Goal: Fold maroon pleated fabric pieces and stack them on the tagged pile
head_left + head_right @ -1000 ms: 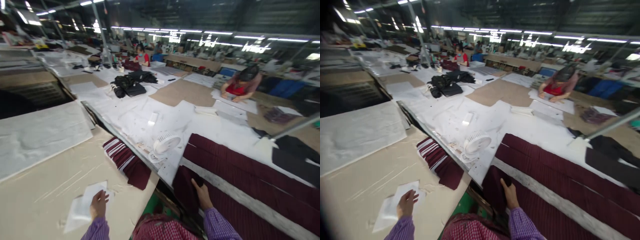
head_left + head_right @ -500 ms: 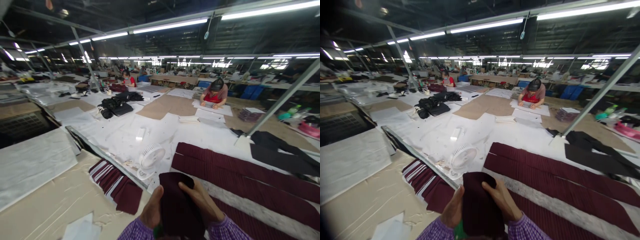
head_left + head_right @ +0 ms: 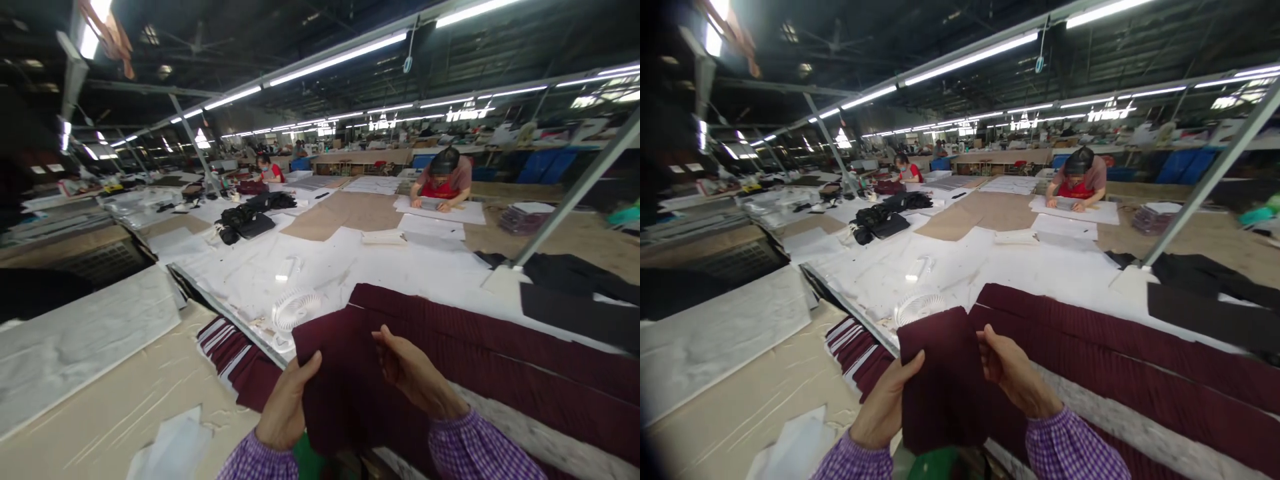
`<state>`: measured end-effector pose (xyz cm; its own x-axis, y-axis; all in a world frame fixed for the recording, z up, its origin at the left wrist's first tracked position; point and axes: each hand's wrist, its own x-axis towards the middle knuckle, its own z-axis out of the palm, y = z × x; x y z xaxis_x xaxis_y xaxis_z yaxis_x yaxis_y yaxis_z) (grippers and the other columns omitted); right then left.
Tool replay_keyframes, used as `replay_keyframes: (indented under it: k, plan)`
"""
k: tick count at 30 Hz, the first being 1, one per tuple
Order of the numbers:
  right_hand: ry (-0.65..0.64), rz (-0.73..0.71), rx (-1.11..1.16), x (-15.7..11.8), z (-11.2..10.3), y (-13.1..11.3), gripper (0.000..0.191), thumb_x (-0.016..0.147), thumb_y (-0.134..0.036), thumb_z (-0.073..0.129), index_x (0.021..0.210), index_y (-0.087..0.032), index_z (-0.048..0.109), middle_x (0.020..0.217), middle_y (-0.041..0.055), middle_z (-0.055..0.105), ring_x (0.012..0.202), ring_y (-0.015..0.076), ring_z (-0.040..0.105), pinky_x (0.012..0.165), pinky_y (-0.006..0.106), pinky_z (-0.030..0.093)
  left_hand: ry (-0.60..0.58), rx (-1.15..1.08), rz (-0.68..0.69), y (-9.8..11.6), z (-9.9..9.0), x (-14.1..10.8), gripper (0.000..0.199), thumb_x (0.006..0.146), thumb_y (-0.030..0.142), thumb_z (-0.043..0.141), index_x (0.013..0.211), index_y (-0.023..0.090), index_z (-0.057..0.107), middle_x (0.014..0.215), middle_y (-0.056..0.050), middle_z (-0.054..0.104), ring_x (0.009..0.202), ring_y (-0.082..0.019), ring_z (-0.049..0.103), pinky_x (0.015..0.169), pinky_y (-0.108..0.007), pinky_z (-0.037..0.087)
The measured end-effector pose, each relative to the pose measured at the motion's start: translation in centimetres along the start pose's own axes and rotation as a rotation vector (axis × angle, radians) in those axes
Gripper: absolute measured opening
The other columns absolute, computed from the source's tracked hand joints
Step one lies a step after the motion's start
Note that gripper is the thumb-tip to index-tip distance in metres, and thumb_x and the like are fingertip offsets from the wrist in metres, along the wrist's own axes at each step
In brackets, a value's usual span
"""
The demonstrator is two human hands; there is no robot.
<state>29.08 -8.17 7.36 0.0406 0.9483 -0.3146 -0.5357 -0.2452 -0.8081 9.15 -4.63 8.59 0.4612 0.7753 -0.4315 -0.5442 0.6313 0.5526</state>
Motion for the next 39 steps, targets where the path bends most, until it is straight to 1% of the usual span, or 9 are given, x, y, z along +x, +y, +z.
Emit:
replay_keyframes:
  k: [3,6,12,17,20,23,30,35,39]
  plan:
    - [-0.263,0.066,0.08,-1.5,-0.4,-1.4,0.045,0.081,-0.057,0.069,0.096,-0.015,0.075,0.089,0.0076,0.071,0.068,0.0078,0.061,0.064,0.015,0.049,0.061,0.019,0.101,-0.7,1.0,-1.4,0.059,0.078,0.017,0.075,0.133,0.01,0.053,0.112,-0.014,0.072,0.107,-0.026,0.067,0.105,-0.04,0.049]
    - [-0.403,0.059,0.038,-2.9,-0.4,-2.5,0.049,0.088,-0.059,0.059,0.107,-0.015,0.074,0.098,0.0105,0.071,0.075,0.0112,0.064,0.068,0.019,0.049,0.13,0.016,0.193,-1.4,1.9,-3.1,0.051,0.069,0.019,0.083,0.115,0.01,0.065,0.109,-0.014,0.073,0.105,-0.028,0.068,0.102,-0.04,0.051]
    - [-0.473,-0.022,-0.129,-4.6,-0.6,-3.1,0.04,0.092,-0.052,0.057,0.104,-0.017,0.072,0.092,0.0064,0.069,0.077,0.0146,0.061,0.074,0.027,0.048,0.172,-0.022,0.29,-3.2,3.7,-6.5,0.047,0.059,0.021,0.089,0.101,0.011,0.071,0.102,-0.012,0.075,0.104,-0.029,0.068,0.102,-0.041,0.052]
    - [-0.428,-0.015,-0.176,-6.0,-0.9,-2.6,0.035,0.086,-0.049,0.067,0.073,-0.016,0.064,0.065,-0.0034,0.054,0.057,0.006,0.043,0.055,0.018,0.037,0.148,-0.036,0.36,-5.3,4.0,-8.6,0.04,0.063,0.021,0.087,0.099,0.011,0.073,0.1,-0.011,0.075,0.102,-0.027,0.069,0.103,-0.04,0.051]
    - [-0.5,0.011,-0.227,-6.9,-0.7,-2.6,0.029,0.087,-0.048,0.066,0.091,-0.02,0.068,0.079,-0.0009,0.063,0.067,0.0107,0.055,0.065,0.022,0.046,0.155,-0.04,0.395,-6.4,4.0,-9.6,0.037,0.067,0.02,0.084,0.101,0.012,0.073,0.103,-0.011,0.075,0.103,-0.027,0.069,0.103,-0.04,0.051]
    - [-0.569,-0.056,-0.374,-7.6,-0.2,-2.8,0.039,0.084,-0.043,0.07,0.116,-0.021,0.064,0.105,0.0055,0.068,0.093,0.0207,0.064,0.085,0.034,0.051,0.166,-0.032,0.407,-7.1,4.2,-10.5,0.036,0.068,0.021,0.084,0.101,0.011,0.073,0.103,-0.012,0.074,0.104,-0.028,0.068,0.103,-0.04,0.05]
    - [-0.556,-0.22,-0.526,-8.6,0.6,-2.5,0.039,0.081,-0.042,0.07,0.109,-0.015,0.064,0.108,0.0092,0.069,0.099,0.0267,0.064,0.086,0.04,0.053,0.246,-0.043,0.426,-9.1,3.9,-11.8,0.039,0.071,0.025,0.082,0.106,0.013,0.071,0.109,-0.011,0.073,0.113,-0.027,0.064,0.108,-0.039,0.046]
    - [-0.511,-0.166,-0.429,-9.4,0.0,-2.4,0.04,0.082,-0.041,0.072,0.113,-0.017,0.065,0.111,0.0078,0.069,0.101,0.0246,0.064,0.087,0.037,0.052,-0.009,-0.135,0.43,-9.4,3.3,-12.4,0.051,0.091,0.05,0.054,0.128,0.016,0.061,0.122,-0.012,0.068,0.123,-0.027,0.058,0.111,-0.041,0.041]
    - [-0.52,-0.027,-0.261,-9.5,-0.5,-2.0,0.039,0.081,-0.039,0.075,0.113,-0.019,0.066,0.113,0.0068,0.069,0.098,0.0225,0.065,0.086,0.035,0.053,-0.156,-0.13,0.411,-9.4,3.2,-13.0,0.063,0.095,0.058,0.038,0.135,0.013,0.054,0.125,-0.016,0.066,0.123,-0.03,0.057,0.109,-0.046,0.041]
